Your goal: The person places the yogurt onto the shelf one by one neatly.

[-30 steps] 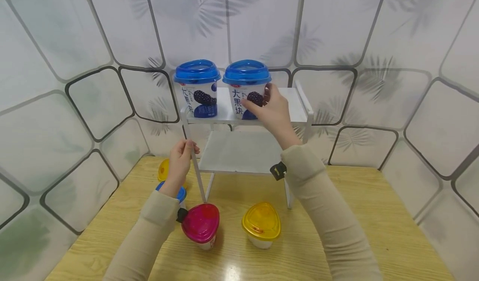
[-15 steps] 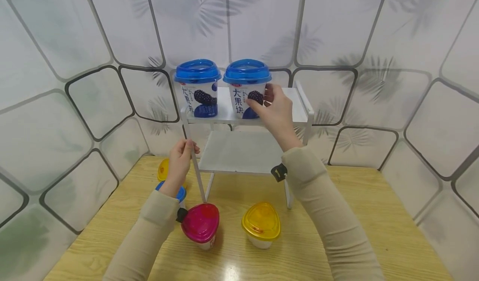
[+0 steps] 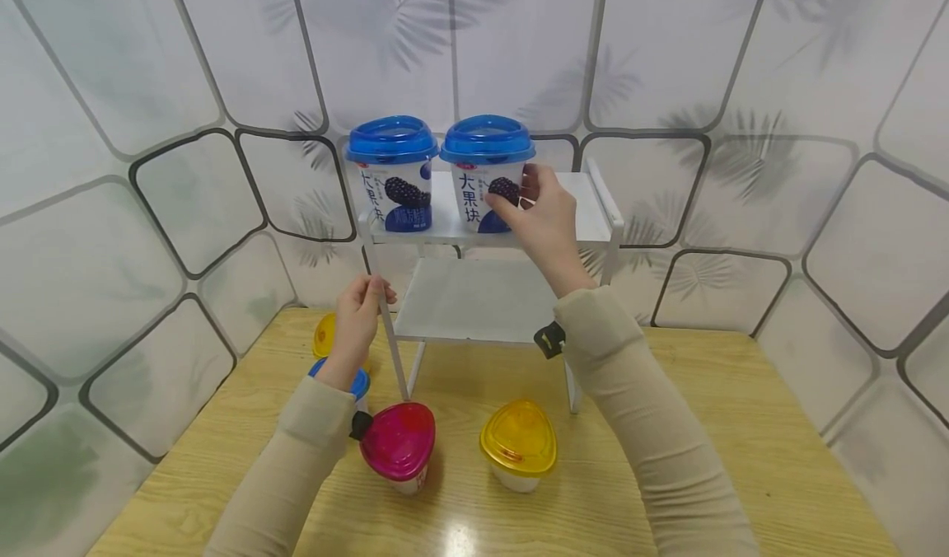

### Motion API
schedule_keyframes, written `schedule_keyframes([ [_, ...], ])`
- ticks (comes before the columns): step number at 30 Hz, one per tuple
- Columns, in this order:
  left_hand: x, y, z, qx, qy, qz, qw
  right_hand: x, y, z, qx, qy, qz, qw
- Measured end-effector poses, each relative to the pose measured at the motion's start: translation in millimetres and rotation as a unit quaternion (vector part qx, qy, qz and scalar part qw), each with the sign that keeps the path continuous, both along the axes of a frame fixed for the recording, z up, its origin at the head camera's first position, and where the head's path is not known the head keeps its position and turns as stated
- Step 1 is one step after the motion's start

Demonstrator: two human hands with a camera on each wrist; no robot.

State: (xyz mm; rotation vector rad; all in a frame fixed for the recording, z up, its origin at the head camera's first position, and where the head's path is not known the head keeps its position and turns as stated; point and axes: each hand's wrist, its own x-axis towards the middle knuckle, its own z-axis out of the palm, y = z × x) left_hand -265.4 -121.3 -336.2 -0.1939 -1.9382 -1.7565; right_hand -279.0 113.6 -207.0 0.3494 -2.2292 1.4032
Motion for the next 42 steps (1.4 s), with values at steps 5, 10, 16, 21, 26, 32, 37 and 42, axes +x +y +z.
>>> schedule_keyframes([
  [5, 0.1, 0.0, -0.4, 0.000, 0.003, -0.001, 1.0000, -0.7, 0, -0.7, 0.000, 0.000, 0.003, 1.0000],
  [10, -0.8, -0.5, -0.7, -0.001, 0.004, -0.002, 1.0000, -1.5, -1, -1.1, -0.006, 0.003, 0.007, 1.0000],
  [16, 5.5, 0.8, 4.7, 0.008, 0.004, -0.014, 0.9999, -0.3, 1, -3.1, 0.005, 0.006, -0.002, 1.0000],
  [21, 18.5, 5.5, 17.3, -0.002, 0.003, -0.010, 0.9999, 5.8, 5, -4.4, 0.001, 0.019, 0.002, 0.9998],
  [26, 21.6, 6.3, 20.9, -0.005, -0.006, -0.004, 1.0000, 12.8, 11, -6.6, 0.004, 0.032, 0.010, 0.9994],
  [32, 20.1, 5.9, 18.4, 0.000, -0.010, -0.009, 0.9999, 25.1, 19, -12.8, -0.004, 0.038, 0.021, 0.9990],
  [37, 19.3, 5.2, 18.2, 0.001, -0.011, -0.012, 0.9999, 37.1, 23, -17.1, -0.003, 0.040, 0.027, 0.9988],
  [42, 19.2, 5.6, 19.6, 0.004, -0.015, -0.013, 0.9998, 48.0, 24, -23.1, -0.001, 0.028, 0.051, 0.9983],
])
